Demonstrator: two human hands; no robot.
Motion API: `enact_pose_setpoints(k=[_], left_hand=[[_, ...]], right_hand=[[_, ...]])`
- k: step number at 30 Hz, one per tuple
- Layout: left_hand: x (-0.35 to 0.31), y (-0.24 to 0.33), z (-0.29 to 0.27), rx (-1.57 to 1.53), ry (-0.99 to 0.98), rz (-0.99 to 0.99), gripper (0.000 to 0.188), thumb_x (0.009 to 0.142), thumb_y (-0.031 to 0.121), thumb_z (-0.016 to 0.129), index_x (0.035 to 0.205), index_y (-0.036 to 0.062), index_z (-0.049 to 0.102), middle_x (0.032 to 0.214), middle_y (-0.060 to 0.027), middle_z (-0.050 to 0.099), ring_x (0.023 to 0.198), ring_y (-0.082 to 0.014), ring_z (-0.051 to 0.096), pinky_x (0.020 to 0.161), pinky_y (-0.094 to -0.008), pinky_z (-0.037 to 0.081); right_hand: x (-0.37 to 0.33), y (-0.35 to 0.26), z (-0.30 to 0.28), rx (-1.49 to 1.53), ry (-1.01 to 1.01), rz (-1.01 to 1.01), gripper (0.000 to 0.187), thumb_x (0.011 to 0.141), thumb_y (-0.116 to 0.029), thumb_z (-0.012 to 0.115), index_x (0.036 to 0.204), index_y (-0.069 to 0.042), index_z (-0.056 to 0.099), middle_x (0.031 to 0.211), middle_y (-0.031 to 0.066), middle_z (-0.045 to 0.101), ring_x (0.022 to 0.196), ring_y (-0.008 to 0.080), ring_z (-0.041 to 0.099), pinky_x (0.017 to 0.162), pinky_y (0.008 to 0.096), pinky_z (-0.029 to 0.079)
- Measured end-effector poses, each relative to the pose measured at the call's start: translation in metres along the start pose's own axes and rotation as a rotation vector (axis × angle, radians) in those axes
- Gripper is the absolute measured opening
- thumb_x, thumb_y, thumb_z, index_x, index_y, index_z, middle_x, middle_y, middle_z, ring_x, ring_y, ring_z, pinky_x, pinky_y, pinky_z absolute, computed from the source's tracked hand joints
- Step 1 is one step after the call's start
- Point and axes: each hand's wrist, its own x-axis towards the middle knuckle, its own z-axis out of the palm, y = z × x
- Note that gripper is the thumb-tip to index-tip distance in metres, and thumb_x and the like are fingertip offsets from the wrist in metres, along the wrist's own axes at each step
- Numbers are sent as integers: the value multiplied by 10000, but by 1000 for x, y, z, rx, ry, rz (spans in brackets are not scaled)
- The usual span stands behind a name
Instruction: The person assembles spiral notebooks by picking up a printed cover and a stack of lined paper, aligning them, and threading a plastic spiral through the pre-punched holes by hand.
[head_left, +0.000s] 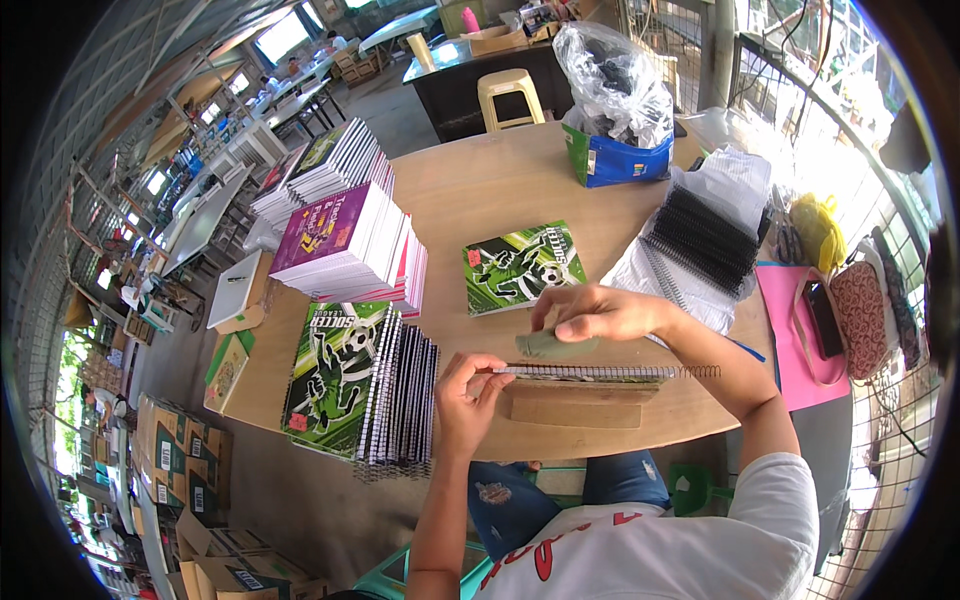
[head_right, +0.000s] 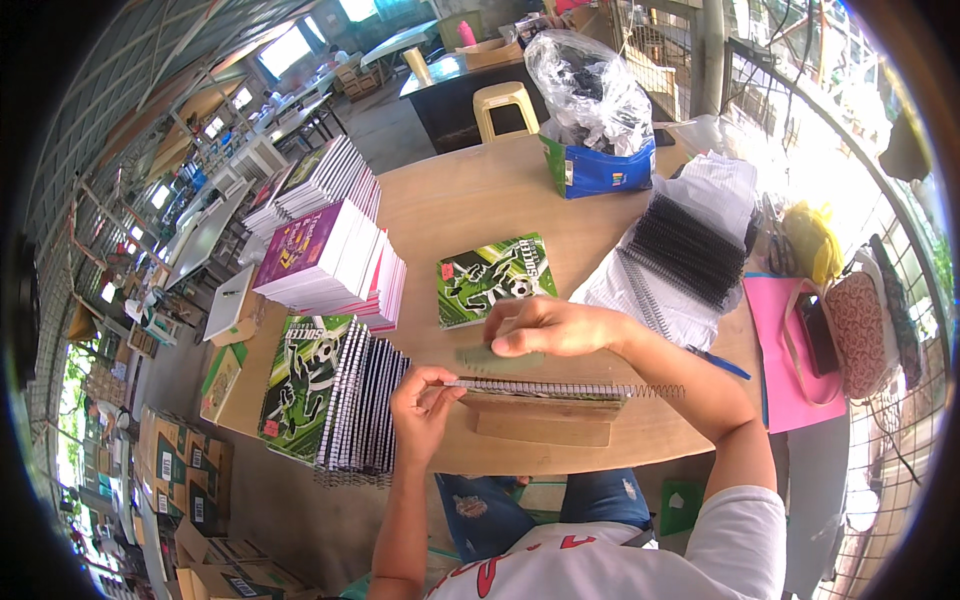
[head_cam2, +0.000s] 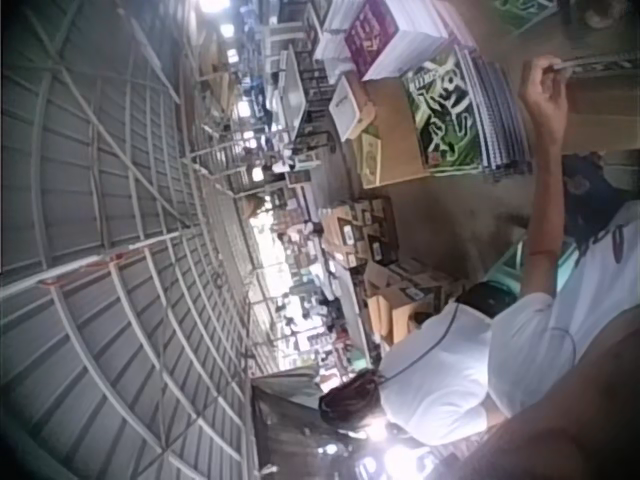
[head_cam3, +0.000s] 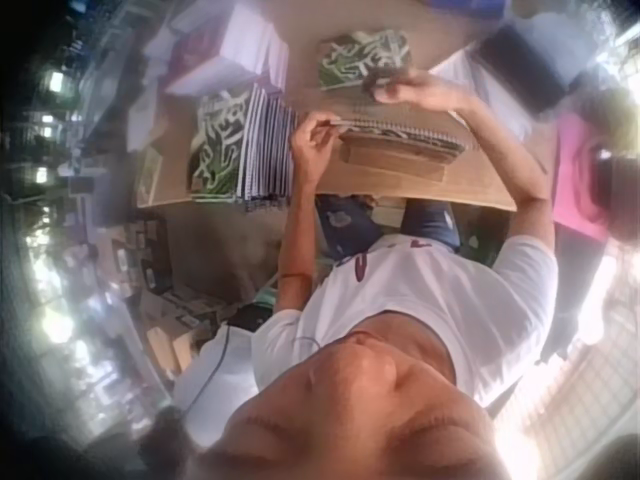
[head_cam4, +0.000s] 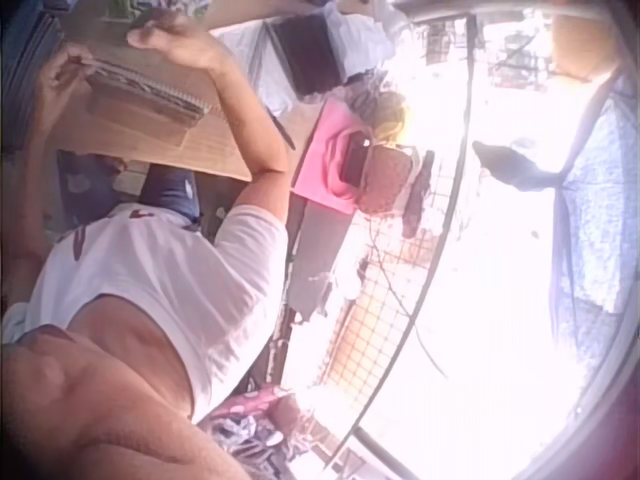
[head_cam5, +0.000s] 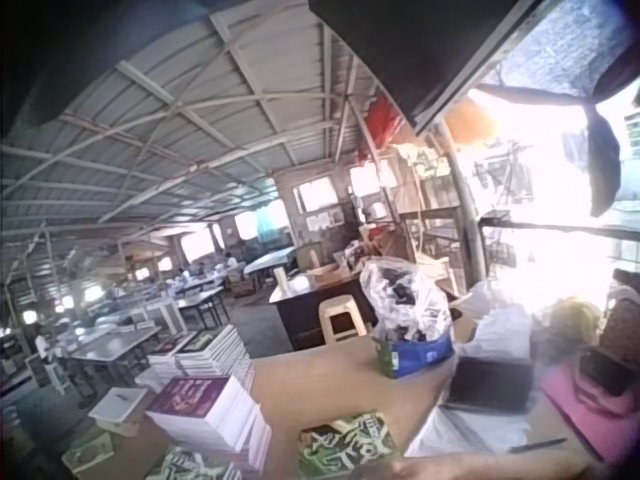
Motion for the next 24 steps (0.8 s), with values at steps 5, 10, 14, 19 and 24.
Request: enact_pose_setpoints(k=[5, 10, 14, 19, 24], left_hand=[[0, -1, -6, 15, -26, 48, 212, 820, -166, 714, 968, -44, 624, 983, -74, 584, 887, -145, 650, 803, -279, 613], [2, 6, -3, 58, -4, 55, 205, 803, -160, 734, 933, -51, 618, 961, -72, 588, 874, -144, 654, 783, -276, 617], [3, -1, -6, 66, 16, 54, 280, 790, -154, 750, 994, -28, 604, 923, -75, 630, 855, -151, 674, 779, -280, 619], [5, 7, -5, 72, 45, -1, 409, 787, -146, 759, 1113, -4, 558, 911, -81, 660, 869, -160, 694, 799, -298, 622], [1, 1, -8, -5, 55, -55, 481, 785, -145, 761, 1170, 8, 518, 898, -73, 644, 846, -152, 677, 797, -293, 620]], right_hand=[[6, -6, 12, -271, -71, 89, 572, 1001, -460, 572, 783, 56, 689, 1123, 145, 639, 1001, 256, 605, 906, 385, 467], [10, 1, 11, -261, -101, 62, 579, 999, -459, 569, 751, 52, 683, 1095, 155, 636, 948, 256, 601, 874, 377, 465], [15, 1, 13, -297, -95, 62, 576, 995, -465, 570, 785, 55, 702, 1111, 167, 638, 938, 277, 608, 862, 385, 471], [24, 10, 12, -502, -185, 134, 545, 998, -450, 575, 837, 53, 712, 1132, 164, 625, 979, 292, 616, 901, 389, 470], [29, 6, 21, -403, -123, 81, 527, 987, -487, 580, 963, 7, 762, 1151, 195, 624, 1033, 334, 631, 913, 402, 482]])
